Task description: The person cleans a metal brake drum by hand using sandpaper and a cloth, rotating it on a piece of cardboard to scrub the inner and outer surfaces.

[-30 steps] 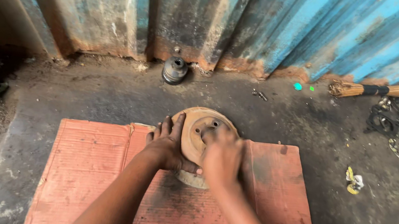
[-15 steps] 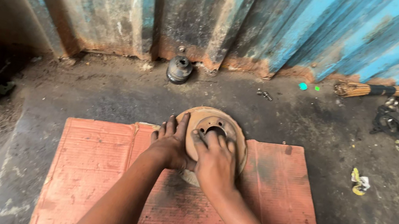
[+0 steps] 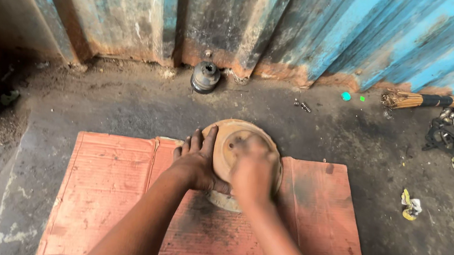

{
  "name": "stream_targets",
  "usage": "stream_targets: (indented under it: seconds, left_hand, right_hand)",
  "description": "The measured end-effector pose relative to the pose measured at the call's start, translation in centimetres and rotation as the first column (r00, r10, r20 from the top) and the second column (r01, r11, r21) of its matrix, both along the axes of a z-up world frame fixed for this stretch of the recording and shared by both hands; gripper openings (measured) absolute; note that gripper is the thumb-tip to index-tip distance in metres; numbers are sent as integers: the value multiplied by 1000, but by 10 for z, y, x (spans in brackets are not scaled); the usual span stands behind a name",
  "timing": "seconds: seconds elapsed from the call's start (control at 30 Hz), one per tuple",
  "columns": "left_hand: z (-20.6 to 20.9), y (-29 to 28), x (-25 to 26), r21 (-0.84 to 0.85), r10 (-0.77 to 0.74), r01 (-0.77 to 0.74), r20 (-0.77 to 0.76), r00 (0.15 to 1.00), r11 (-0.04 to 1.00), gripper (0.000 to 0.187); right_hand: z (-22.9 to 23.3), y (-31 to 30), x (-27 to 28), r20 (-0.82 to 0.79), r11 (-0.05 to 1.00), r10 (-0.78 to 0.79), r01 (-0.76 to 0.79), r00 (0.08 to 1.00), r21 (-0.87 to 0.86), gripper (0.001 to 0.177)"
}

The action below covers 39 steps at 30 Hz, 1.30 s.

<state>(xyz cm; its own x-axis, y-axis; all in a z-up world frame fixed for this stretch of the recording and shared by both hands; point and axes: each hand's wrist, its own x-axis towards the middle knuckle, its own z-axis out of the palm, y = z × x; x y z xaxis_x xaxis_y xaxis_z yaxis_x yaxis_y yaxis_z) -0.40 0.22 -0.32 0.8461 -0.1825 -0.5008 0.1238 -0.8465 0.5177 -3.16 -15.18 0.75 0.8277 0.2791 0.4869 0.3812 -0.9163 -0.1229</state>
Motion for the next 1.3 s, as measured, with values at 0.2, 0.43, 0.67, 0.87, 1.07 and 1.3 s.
stream_targets:
  seconds: [0.2,0.43,0.67,0.87,1.07,1.3]
  left_hand:
    - [4,0,0,-30,16,-16,-21,1000,999,179]
    - [-2,-3,2,-33,4,-5,-14,1000,999,178]
    - [1,-1,3,-20,14,-14,-18,1000,1000,178]
    - [0,0,3,-33,31,-32,-4,999,999,177]
    - [2,0,0,-15,4,-4,-10,1000,1000,179]
    - [-12,9,53,-38,-249,246,-110,962,968,131]
  right_hand:
    - [14,-4,11,-58,979,-90,99,994,178,39]
    - [6,-12,14,-81,976,-199,190,977,-102,19]
    - [-1,-4,4,139,998,49,-42,989,-50,32]
    - [1,0,19,4,997,-69,69,998,-24,43]
    - [17,-29,26,-230,977,-212,213,950,-22,27]
    - [-32,-93,-47,-177,863,-84,161,981,480,29]
